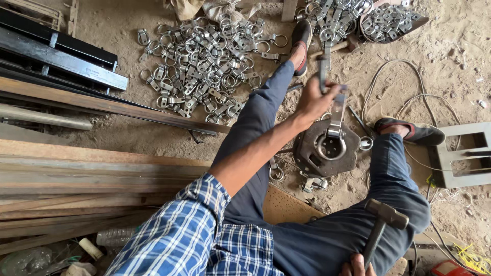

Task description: The person sits on the ground and uses a hammer to strike a metal part held in their left hand. They repeatedly hit the object against a metal base, occasionally adjusting its position to work on different sides.

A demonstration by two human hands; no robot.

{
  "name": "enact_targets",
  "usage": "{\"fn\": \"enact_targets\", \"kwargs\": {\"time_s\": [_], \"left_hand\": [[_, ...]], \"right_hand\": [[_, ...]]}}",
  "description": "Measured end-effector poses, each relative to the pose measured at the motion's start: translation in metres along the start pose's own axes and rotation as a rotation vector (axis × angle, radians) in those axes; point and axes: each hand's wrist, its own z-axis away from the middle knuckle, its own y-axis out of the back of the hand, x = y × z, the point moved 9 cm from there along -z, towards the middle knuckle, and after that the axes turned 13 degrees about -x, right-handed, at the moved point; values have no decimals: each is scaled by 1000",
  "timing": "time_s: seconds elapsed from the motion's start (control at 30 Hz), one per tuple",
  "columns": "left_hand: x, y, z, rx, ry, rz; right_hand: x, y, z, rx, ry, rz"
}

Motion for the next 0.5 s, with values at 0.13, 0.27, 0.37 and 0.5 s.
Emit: {"fn": "enact_targets", "kwargs": {"time_s": [0.13, 0.27, 0.37, 0.5], "left_hand": [[20, -61, -33, -290, -274, -184], [-10, -126, -25, -655, 4, -214], [-30, -170, 3, -919, 62, -724], [-60, -198, 40, -1024, -14, -1014]], "right_hand": [[-2, -4, -1, 2, -6, 1], [-1, -4, -2, 9, -21, 5], [-1, -6, -4, 9, -24, 8], [-3, -3, -5, 16, -28, 7]]}}
